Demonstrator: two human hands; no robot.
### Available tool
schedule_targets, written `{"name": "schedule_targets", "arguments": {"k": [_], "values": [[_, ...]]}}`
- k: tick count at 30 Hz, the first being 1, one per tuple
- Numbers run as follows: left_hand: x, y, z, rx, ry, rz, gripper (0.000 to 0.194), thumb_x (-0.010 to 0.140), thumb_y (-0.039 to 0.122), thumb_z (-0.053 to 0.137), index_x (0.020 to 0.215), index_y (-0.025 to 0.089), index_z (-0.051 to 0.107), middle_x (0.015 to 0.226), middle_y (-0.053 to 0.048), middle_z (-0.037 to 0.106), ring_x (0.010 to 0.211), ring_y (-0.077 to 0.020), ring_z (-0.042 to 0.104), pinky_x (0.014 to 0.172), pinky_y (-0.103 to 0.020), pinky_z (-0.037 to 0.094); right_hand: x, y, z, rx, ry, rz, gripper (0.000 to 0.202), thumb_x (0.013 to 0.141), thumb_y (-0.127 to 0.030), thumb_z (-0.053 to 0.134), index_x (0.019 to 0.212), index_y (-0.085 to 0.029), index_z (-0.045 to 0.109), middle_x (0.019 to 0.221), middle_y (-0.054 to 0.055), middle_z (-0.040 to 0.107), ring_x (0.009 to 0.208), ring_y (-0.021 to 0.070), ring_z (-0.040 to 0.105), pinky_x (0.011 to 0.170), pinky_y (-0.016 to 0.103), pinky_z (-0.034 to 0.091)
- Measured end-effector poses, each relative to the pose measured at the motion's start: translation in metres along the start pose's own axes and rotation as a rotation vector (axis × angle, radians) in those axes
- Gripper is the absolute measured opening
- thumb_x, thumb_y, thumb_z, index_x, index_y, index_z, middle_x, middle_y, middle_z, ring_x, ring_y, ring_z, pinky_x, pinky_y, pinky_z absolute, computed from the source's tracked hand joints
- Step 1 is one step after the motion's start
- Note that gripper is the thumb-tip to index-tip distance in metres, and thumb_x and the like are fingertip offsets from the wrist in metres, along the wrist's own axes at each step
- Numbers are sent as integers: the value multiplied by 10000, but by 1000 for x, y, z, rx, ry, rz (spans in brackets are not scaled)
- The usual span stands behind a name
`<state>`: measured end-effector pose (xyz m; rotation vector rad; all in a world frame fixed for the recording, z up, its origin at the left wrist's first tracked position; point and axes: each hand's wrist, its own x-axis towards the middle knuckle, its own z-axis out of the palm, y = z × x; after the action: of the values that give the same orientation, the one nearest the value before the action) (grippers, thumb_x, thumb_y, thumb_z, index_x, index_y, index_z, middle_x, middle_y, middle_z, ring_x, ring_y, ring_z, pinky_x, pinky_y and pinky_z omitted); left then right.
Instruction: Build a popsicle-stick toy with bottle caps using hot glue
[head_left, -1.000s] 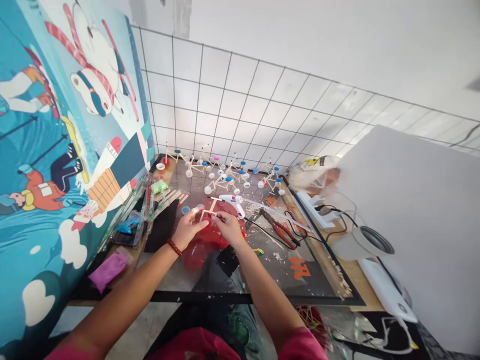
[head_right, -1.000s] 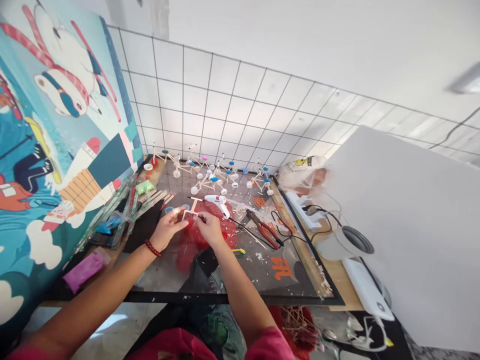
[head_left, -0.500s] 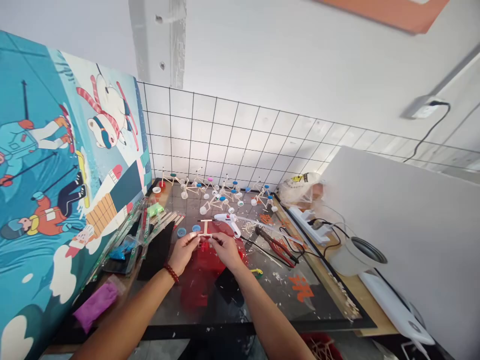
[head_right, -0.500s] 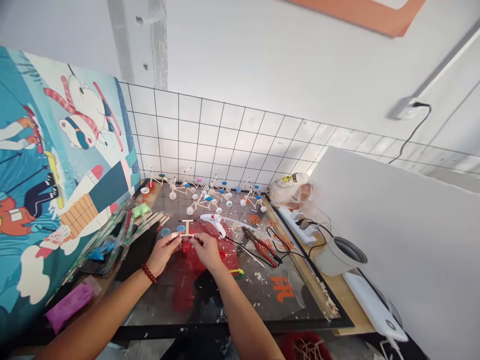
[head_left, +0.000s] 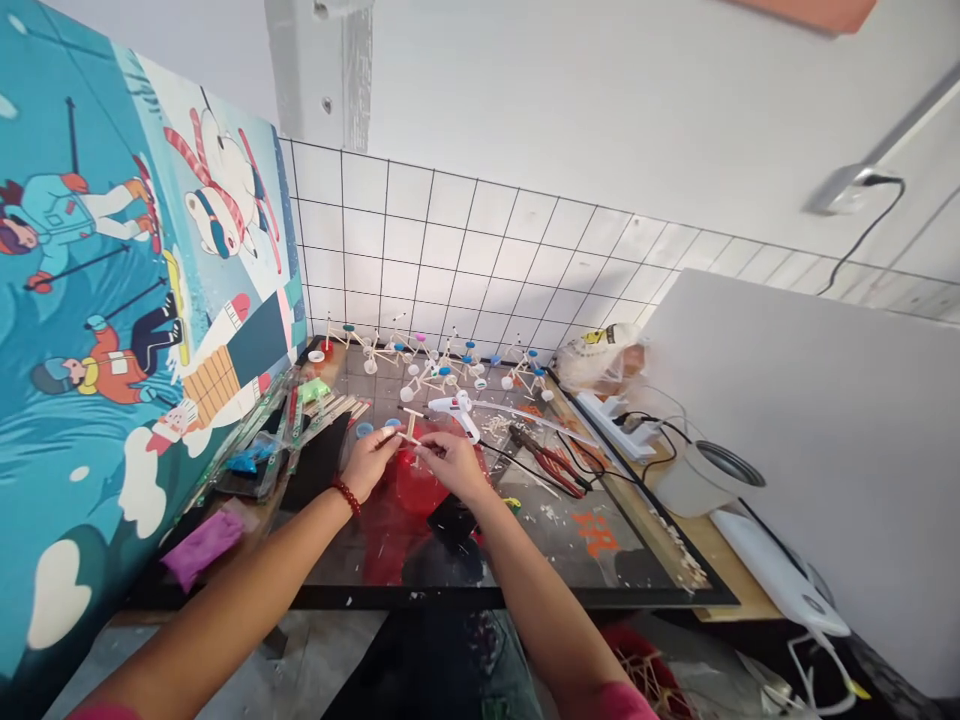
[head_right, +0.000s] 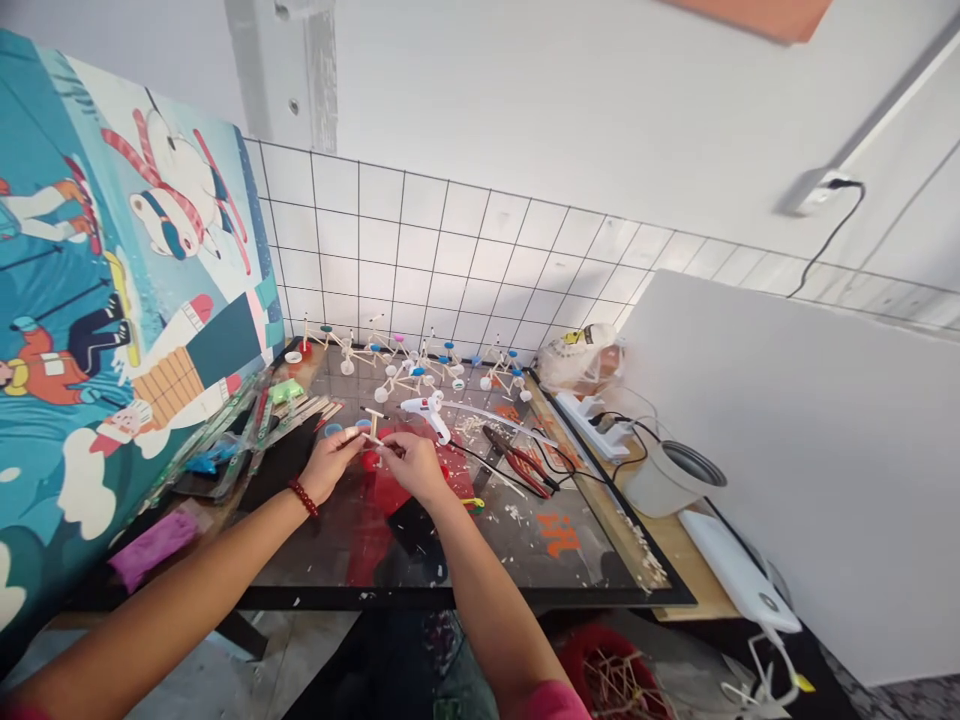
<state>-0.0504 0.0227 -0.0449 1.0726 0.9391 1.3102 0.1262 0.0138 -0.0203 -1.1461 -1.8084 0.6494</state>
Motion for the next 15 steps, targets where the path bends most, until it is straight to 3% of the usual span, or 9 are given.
{"name": "schedule_targets", "arguments": {"k": [5,9,15], "values": [[-9,8,5,19,-63,25,783,572,241,876,1293,199,574,1080,-69,697,1030,-213,666,997,-418,495,-2,-7,6,52,13,53,196,803,-365,626,802,-194,721,708,31,734,602,163,645,578,262,485],[-10,4,7,64,-165,69,895,521,162,884,1340,208,525,1165,-99,668,1109,-246,646,1016,-435,486,-4,-12,9,92,-13,98,166,782,-361,646,742,-203,678,641,16,706,571,164,647,547,259,489],[-10,6,10,202,-139,102,675,564,137,837,1205,188,628,1105,-104,709,1083,-272,660,1012,-463,474,-6,-11,9,79,-47,90,190,767,-374,690,709,-193,674,645,8,692,576,147,614,552,251,468]]}}
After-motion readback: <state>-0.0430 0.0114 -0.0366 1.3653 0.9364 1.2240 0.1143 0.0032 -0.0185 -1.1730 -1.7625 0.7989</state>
